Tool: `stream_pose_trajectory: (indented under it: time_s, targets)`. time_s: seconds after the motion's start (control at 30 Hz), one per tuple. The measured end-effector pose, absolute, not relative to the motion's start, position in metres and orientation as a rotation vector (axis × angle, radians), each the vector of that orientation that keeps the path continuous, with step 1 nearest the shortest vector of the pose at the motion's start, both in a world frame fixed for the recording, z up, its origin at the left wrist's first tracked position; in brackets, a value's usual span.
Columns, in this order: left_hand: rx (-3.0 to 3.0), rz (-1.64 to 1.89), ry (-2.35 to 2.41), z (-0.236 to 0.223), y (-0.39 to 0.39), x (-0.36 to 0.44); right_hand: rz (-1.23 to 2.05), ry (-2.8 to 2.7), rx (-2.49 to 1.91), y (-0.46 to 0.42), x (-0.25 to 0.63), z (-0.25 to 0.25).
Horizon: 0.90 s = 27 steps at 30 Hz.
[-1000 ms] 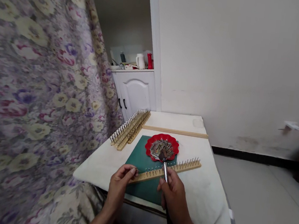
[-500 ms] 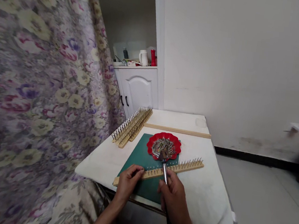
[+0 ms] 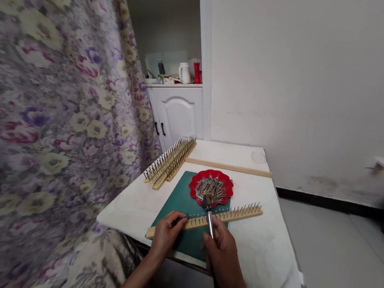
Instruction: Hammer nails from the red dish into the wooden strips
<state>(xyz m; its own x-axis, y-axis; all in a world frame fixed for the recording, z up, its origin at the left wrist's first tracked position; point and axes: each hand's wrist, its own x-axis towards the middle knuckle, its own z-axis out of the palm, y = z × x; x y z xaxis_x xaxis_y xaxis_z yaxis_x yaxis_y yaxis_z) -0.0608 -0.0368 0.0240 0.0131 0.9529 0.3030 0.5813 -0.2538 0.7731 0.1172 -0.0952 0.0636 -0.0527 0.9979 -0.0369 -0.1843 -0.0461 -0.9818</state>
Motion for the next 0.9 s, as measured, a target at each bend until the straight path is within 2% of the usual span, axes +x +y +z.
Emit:
stream_pose_trajectory:
  time_s: [0.43, 0.9]
  targets:
    - [1.848, 1.093, 1.573, 0.020, -0.033, -0.062, 1.591, -1.246, -0.861, -0.098, 0.109, 0.058]
    - [1.858, 1.085, 1.598, 0.016, -0.032, -0.061, 1.554, -1.329, -0.951, -0.096, 0.099, 0.055]
